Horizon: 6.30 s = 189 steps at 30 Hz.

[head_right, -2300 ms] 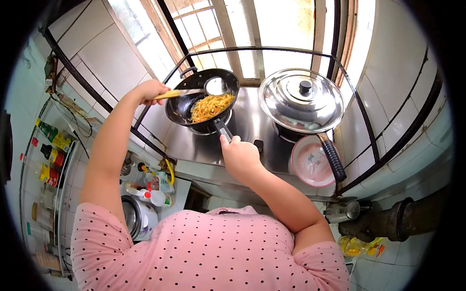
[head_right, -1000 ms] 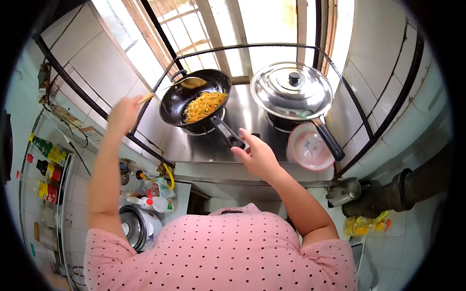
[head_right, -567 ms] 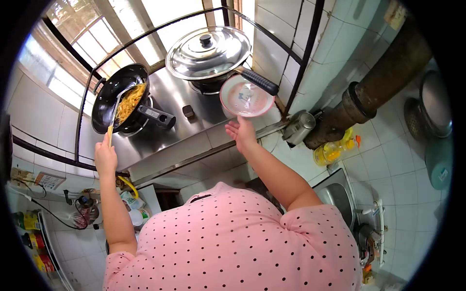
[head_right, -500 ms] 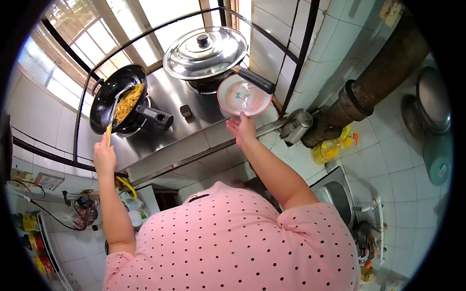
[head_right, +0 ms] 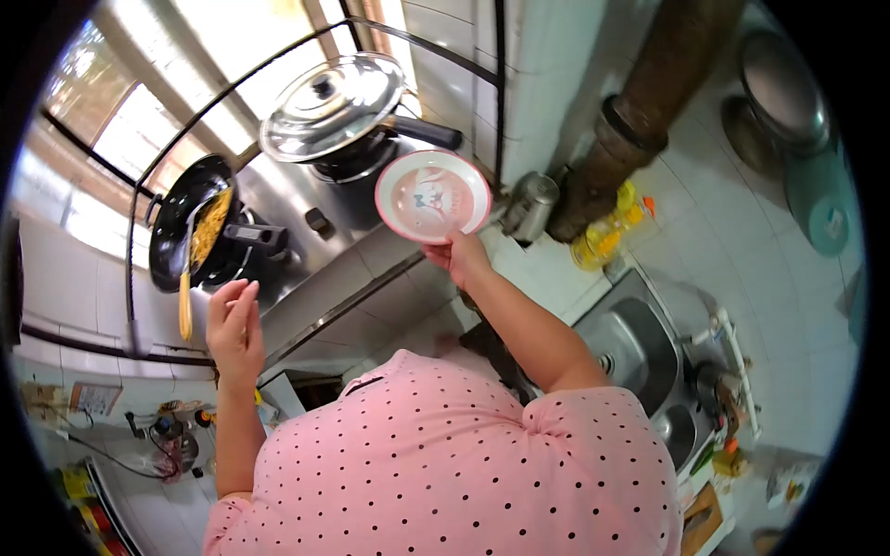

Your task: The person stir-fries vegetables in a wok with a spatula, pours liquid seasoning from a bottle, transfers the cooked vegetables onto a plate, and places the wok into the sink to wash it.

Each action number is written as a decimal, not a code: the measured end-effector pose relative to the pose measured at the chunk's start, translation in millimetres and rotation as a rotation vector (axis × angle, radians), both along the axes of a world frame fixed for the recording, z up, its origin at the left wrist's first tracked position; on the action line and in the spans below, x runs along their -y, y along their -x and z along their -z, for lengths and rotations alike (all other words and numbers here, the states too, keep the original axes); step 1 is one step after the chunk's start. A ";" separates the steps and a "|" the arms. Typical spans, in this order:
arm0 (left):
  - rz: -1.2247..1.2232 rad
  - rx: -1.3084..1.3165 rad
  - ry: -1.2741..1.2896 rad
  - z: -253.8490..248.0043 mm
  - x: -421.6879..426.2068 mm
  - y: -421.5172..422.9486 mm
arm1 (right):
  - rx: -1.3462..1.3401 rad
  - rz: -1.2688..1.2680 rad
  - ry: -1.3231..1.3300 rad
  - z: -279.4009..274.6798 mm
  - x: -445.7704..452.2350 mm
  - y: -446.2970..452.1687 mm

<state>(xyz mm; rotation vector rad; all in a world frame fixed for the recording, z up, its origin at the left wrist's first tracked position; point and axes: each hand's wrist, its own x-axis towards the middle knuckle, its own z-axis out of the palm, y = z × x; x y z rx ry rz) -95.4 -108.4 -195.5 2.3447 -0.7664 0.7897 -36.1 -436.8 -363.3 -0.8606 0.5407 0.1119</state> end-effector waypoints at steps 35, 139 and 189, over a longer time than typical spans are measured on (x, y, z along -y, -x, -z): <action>0.222 -0.119 0.043 -14.3 27.1 25.2 | 0.520 -0.127 0.026 -105.0 26.0 181.4; -0.812 -0.188 -0.316 -153.4 -116.9 0.0 | 0.425 -0.792 -0.176 -201.1 -277.2 -227.4; -1.060 -0.820 -0.127 -219.0 -183.3 -131.2 | 0.423 -0.688 0.026 -225.3 -211.2 -263.2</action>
